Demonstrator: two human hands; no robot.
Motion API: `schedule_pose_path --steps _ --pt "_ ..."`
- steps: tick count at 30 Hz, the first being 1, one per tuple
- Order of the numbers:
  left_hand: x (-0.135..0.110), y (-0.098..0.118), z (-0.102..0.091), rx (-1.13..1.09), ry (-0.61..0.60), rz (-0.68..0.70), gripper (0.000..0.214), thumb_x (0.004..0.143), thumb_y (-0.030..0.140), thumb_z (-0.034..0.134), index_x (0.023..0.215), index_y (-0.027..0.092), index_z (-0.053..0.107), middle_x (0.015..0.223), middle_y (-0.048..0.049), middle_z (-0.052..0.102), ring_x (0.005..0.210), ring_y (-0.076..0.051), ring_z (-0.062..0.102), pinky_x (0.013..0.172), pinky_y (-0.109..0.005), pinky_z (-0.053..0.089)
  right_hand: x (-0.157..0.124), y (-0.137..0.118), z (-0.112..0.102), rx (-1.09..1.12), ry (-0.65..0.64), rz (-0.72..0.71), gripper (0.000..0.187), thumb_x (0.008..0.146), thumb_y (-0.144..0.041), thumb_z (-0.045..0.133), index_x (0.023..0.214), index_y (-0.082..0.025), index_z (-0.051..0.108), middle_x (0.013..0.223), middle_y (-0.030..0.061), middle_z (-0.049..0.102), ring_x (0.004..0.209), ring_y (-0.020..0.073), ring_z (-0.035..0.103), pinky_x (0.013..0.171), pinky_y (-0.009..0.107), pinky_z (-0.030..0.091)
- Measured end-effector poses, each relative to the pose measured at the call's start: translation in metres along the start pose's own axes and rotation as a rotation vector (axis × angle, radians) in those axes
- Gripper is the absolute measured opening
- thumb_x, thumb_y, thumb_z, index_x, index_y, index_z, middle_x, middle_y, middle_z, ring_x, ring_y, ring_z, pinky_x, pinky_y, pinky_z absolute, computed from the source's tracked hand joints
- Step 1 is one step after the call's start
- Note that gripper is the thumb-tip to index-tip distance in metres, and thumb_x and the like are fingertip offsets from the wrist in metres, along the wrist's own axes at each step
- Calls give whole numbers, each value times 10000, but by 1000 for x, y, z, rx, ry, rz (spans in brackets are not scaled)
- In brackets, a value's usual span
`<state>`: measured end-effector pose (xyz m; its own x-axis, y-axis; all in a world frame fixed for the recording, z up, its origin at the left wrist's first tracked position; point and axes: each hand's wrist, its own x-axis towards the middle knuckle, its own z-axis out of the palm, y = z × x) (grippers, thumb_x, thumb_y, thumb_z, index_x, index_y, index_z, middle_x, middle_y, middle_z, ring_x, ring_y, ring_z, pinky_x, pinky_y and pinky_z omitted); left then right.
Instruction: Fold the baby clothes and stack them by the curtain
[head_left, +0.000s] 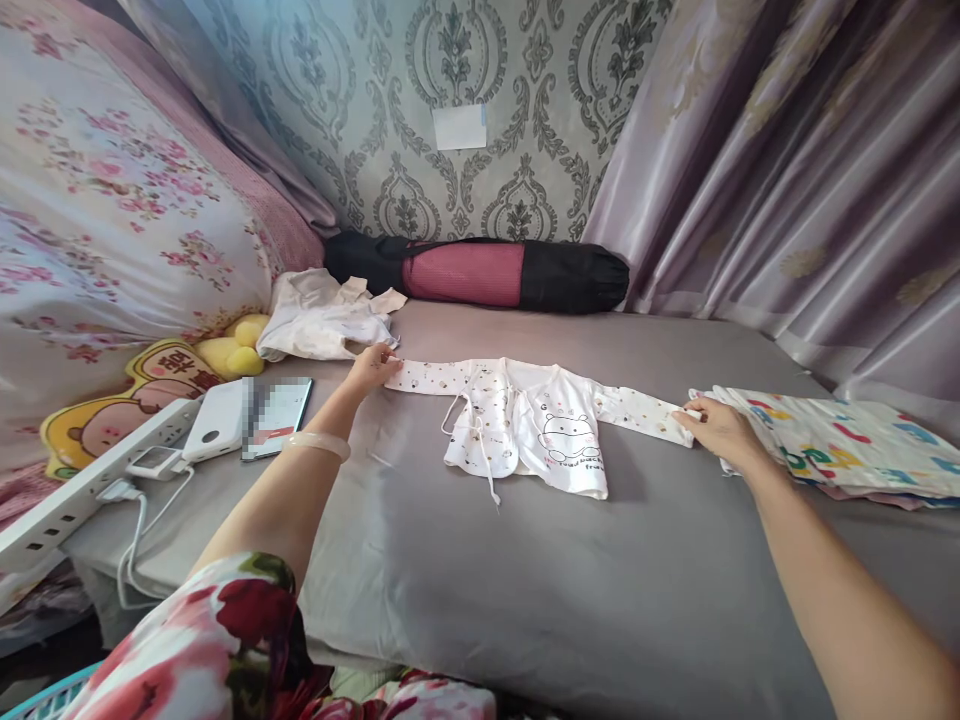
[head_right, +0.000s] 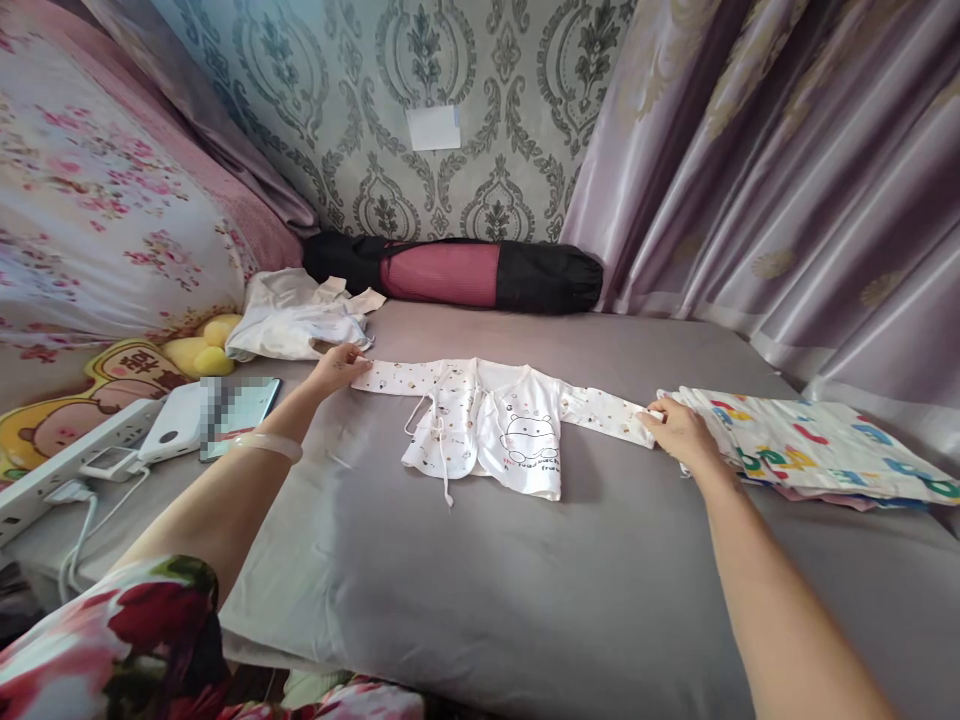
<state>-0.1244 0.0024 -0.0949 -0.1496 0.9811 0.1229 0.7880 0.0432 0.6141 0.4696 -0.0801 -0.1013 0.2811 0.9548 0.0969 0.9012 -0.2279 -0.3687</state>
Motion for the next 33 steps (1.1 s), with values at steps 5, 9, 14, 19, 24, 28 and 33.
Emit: schedule_pose_path --steps 5,9,14,19,24,28,33 --pt "-32 24 2 130 60 160 384 715 367 644 1038 184 543 923 -58 603 933 -238 568 848 -354 444 -36 -35 -2 -108 172 -25 383 859 -341 463 1192 -190 576 1182 137 608 964 250 605 763 339 450" --pt "-89 51 -1 -91 -454 259 501 770 517 621 1154 212 517 835 -13 615 773 -176 580 723 -300 463 -83 -81 -11 132 -243 -181 416 835 -423 517 1195 -219 559 963 48 669 738 171 616 669 277 462" --pt "-143 66 8 -142 -729 311 589 769 453 650 1286 261 444 884 -4 594 752 -146 556 655 -259 450 -125 -108 -11 179 -663 -382 638 818 -399 543 1416 -249 377 1003 35 659 721 147 604 655 252 461" --pt "-158 66 28 -103 -501 328 428 808 281 495 1233 236 470 775 17 568 668 -129 513 647 -256 424 -141 -114 2 92 -504 -371 604 832 -355 507 1414 -241 388 1092 70 657 903 207 628 760 290 453" --pt "-166 71 39 -9 -342 260 372 796 268 469 1167 250 495 753 26 579 647 -141 526 640 -263 414 -154 -131 15 -42 -321 -251 457 879 -360 434 1330 -288 462 938 34 698 863 239 653 665 294 400" --pt "-169 72 47 144 -301 252 384 794 218 445 1169 275 504 767 14 601 694 -180 580 628 -274 401 -158 -137 26 -150 -274 -192 466 891 -342 448 1351 -266 439 959 59 718 876 272 664 648 299 365" --pt "-167 68 46 225 -283 309 302 847 224 418 1110 280 557 946 -32 659 849 -215 633 713 -292 442 -154 -129 28 -187 -301 -234 503 879 -263 477 1377 -276 408 1068 69 706 920 279 661 637 297 360"
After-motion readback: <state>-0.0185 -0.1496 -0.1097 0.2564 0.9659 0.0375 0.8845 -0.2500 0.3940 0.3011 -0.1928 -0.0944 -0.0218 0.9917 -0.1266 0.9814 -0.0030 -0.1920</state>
